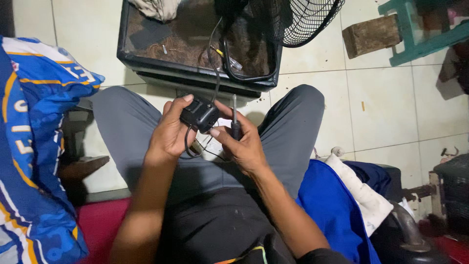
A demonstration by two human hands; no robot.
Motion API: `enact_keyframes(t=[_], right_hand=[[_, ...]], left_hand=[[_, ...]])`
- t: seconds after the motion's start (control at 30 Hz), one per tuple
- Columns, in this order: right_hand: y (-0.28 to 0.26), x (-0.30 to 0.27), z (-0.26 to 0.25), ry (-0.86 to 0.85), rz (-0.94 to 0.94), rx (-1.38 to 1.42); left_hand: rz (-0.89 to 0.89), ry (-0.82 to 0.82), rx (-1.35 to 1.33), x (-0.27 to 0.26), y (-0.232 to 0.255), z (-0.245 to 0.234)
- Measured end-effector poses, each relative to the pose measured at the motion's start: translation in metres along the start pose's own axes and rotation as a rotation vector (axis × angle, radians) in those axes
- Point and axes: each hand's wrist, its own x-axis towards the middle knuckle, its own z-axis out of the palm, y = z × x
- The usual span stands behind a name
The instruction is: The person sits on the floor and uses a screwdriver to adjust wires and components inside a small black electronic device. They repeatedly tighten and loosen screws, reposition wires, and then close the device's casing.
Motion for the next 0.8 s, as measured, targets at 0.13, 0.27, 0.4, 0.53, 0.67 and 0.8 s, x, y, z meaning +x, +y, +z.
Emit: enact_keyframes(t=[0.13,0.27,0.4,0.53,0.67,0.8], right_hand=[[0.002,0.006,0.004,0.103,0.027,-0.053],[0.006,0.008,0.008,0.087,-0.035,-0.051],[0.009,0.007,0.009,0.044,-0.122,-0.066],[0.010,0.006,0.012,0.035,-0.269,-0.109],[0.009,0.005,0.012,0.060,-0.296,-0.234],[0.005,0.004,0.013,0.102,-0.272,-0.328]], left_hand=[[-0.168,-0.124,-0.157,0.000,0.011,0.006],[-0.229,-0.172,-0.102,-0.008,0.021,0.015],[0.039,-0.072,-0.032,-0.005,0.008,0.004],[-0.067,-0.144,-0.090,0.001,0.007,0.001],[-0.178,-0.168,-0.130,-0.006,0.013,0.016],[-0.304,-0.348,-0.197,-0.014,0.019,0.027]])
